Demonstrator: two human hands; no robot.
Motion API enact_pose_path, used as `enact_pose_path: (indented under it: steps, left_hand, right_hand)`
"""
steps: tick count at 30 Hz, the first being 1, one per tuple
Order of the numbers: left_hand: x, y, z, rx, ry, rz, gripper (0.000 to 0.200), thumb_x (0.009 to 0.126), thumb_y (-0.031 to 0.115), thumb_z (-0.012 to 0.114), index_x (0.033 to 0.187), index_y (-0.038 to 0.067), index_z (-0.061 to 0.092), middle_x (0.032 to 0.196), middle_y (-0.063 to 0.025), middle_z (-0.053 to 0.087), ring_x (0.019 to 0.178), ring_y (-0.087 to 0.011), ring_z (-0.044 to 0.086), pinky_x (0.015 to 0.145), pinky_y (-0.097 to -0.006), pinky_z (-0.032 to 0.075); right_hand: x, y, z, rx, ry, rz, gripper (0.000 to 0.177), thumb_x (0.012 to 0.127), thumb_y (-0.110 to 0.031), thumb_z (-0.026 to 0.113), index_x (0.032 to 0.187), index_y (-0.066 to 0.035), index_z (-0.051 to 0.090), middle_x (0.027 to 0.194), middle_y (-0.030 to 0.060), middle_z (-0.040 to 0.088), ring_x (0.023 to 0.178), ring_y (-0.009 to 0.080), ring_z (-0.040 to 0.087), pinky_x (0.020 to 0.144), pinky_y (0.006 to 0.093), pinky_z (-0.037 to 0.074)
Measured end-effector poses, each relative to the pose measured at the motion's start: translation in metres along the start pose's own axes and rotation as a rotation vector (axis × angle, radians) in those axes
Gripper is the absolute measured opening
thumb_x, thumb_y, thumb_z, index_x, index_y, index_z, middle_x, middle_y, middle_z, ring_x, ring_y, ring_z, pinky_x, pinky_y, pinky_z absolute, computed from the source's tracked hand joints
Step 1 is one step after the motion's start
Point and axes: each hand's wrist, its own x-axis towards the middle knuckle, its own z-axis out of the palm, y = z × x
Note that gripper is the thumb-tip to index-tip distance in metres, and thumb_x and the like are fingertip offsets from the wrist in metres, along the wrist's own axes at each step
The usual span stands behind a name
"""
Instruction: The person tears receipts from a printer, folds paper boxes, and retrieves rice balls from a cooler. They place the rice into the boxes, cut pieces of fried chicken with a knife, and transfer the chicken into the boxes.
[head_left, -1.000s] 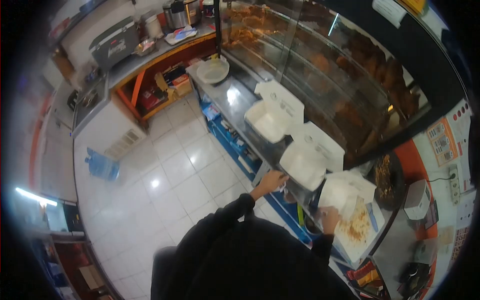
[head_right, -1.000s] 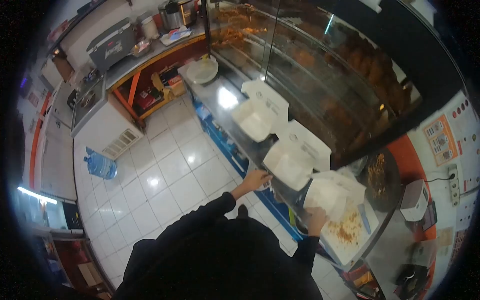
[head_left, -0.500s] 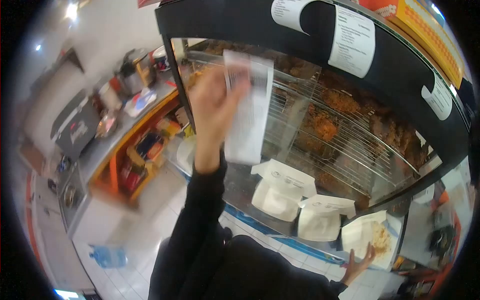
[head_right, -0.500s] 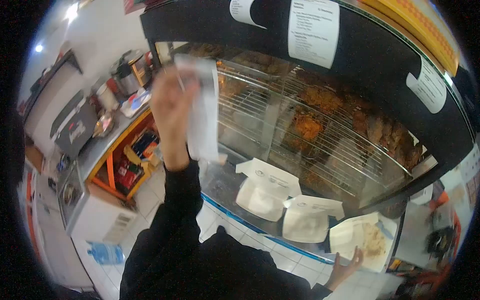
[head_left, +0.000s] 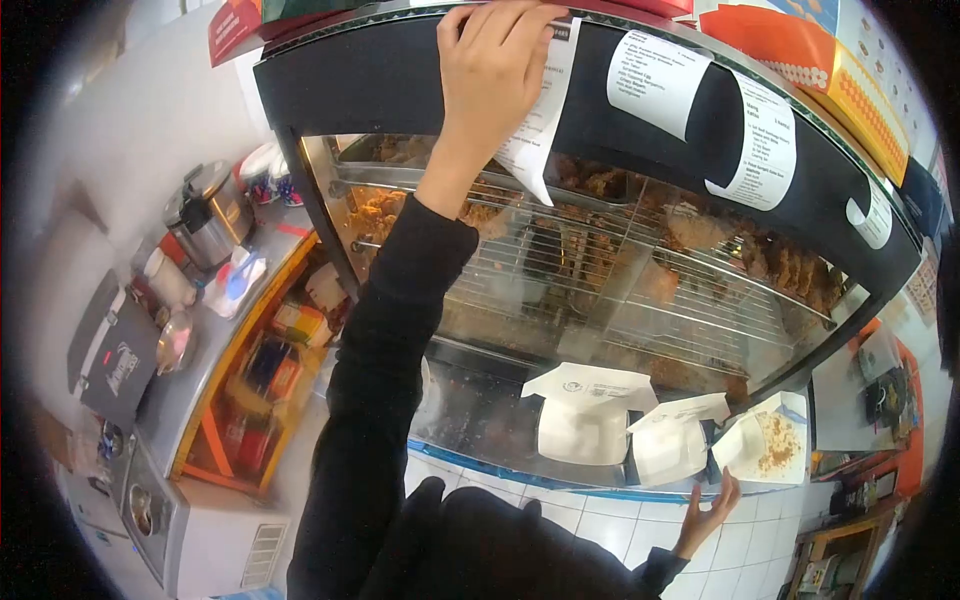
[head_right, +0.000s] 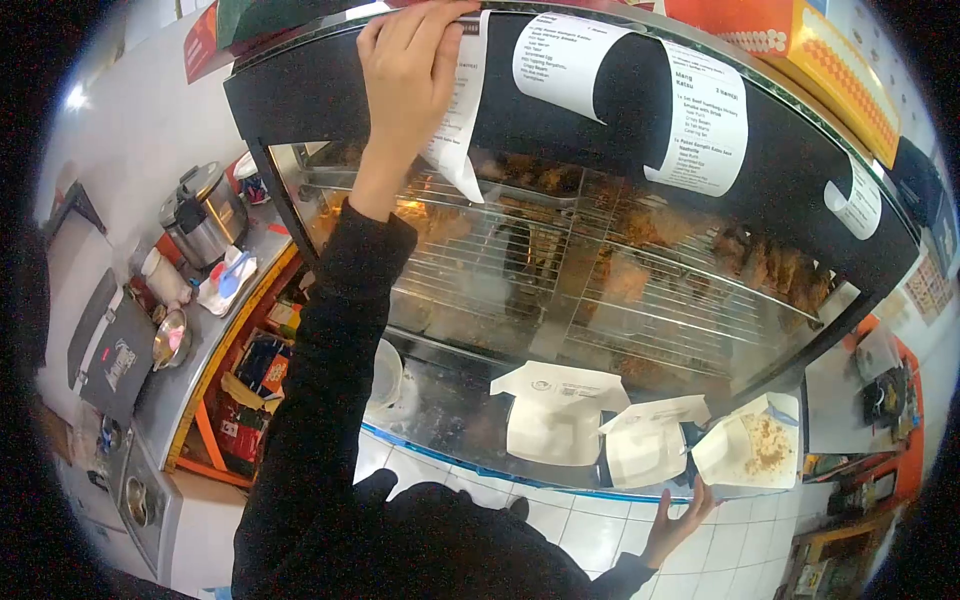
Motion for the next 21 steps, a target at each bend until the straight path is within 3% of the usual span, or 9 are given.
enact_pose_path:
  steps: [6, 9, 12, 14, 15, 16, 17, 20, 21]
  left_hand:
    - [0.018, -0.006, -0.005, -0.190, -0.114, 0.023, 0.022, 0.081, 0.023, 0.047, 0.083, 0.004, 0.056, 0.081, -0.0110, 0.050, 0.079, -0.0275, 0.047, 0.071, -0.0389, 0.035]
    - [0.012, -0.015, -0.001, 0.060, -0.268, 0.153, 0.026, 0.084, 0.021, 0.045, 0.099, 0.002, 0.053, 0.090, -0.0103, 0.055, 0.087, -0.0228, 0.051, 0.078, -0.0311, 0.037]
    - [0.000, -0.023, 0.004, -0.185, -0.172, 0.008, 0.037, 0.085, 0.035, 0.036, 0.094, 0.004, 0.053, 0.088, -0.0114, 0.053, 0.085, -0.0278, 0.049, 0.078, -0.0343, 0.035]
    - [0.001, -0.030, 0.011, -0.165, -0.109, 0.125, 0.038, 0.083, 0.041, 0.042, 0.097, 0.007, 0.053, 0.086, -0.0084, 0.052, 0.085, -0.0252, 0.047, 0.077, -0.0340, 0.034]
    - [0.001, -0.026, 0.010, -0.162, -0.108, 0.120, 0.038, 0.083, 0.041, 0.042, 0.097, 0.007, 0.053, 0.086, -0.0084, 0.052, 0.085, -0.0252, 0.047, 0.077, -0.0340, 0.034]
    - [0.002, -0.022, 0.006, -0.121, -0.138, 0.094, 0.043, 0.085, 0.042, 0.035, 0.098, 0.005, 0.052, 0.093, -0.0115, 0.051, 0.091, -0.0269, 0.045, 0.081, -0.0351, 0.031]
    - [0.003, -0.020, 0.001, -0.075, -0.171, 0.072, 0.049, 0.086, 0.042, 0.028, 0.100, 0.002, 0.052, 0.100, -0.0146, 0.050, 0.097, -0.0286, 0.043, 0.085, -0.0361, 0.029]
    - [-0.004, -0.012, -0.006, -0.105, 0.099, 0.091, 0.048, 0.084, 0.045, 0.035, 0.098, 0.004, 0.054, 0.099, -0.0135, 0.049, 0.099, -0.0281, 0.040, 0.085, -0.0364, 0.028]
    - [-0.012, -0.006, -0.020, 0.016, 0.097, 0.027, 0.061, 0.087, 0.049, 0.018, 0.102, 0.001, 0.052, 0.108, -0.0135, 0.049, 0.101, -0.0273, 0.041, 0.090, -0.0358, 0.024]
  right_hand:
    - [0.053, -0.025, -0.015, 0.212, 0.034, -0.174, 0.047, 0.061, -0.003, 0.063, 0.106, -0.001, 0.049, 0.103, 0.0128, 0.049, 0.100, 0.0295, 0.043, 0.086, 0.0393, 0.031]
    - [0.105, -0.064, -0.077, 0.087, 0.207, -0.448, 0.040, 0.068, 0.004, 0.057, 0.106, 0.000, 0.047, 0.110, 0.0135, 0.044, 0.106, 0.0245, 0.041, 0.091, 0.0366, 0.032]
    - [0.168, -0.099, -0.153, 0.088, 0.461, -0.853, 0.024, 0.076, -0.003, 0.052, 0.100, 0.001, 0.055, 0.102, 0.0127, 0.055, 0.095, 0.0224, 0.049, 0.087, 0.0313, 0.035]
    - [0.219, -0.117, -0.194, 0.052, 0.593, -0.526, 0.030, 0.081, -0.008, 0.048, 0.110, -0.001, 0.050, 0.115, 0.0167, 0.047, 0.110, 0.0244, 0.043, 0.093, 0.0341, 0.032]
    - [0.265, -0.167, -0.209, -0.216, 0.816, -0.907, 0.024, 0.081, -0.025, 0.053, 0.083, -0.001, 0.058, 0.084, 0.0109, 0.058, 0.071, 0.0179, 0.054, 0.061, 0.0257, 0.045]
    - [0.292, -0.194, -0.223, -0.353, 0.716, -0.864, 0.023, 0.080, -0.026, 0.056, 0.081, -0.003, 0.058, 0.080, 0.0097, 0.058, 0.069, 0.0144, 0.051, 0.063, 0.0251, 0.044]
    - [0.361, -0.187, -0.230, -0.093, 0.636, -0.983, 0.029, 0.085, -0.026, 0.047, 0.086, 0.001, 0.058, 0.081, 0.0126, 0.059, 0.073, 0.0180, 0.052, 0.067, 0.0290, 0.042]
    - [0.567, -0.105, -0.257, -0.429, 0.002, -1.076, 0.046, 0.086, -0.032, 0.042, 0.123, -0.005, 0.038, 0.126, 0.0116, 0.039, 0.119, 0.0217, 0.033, 0.101, 0.0322, 0.021]
    - [0.557, -0.126, -0.237, -0.620, -0.131, -0.615, 0.049, 0.086, -0.038, 0.040, 0.122, -0.006, 0.040, 0.125, 0.0122, 0.040, 0.116, 0.0216, 0.036, 0.098, 0.0318, 0.025]
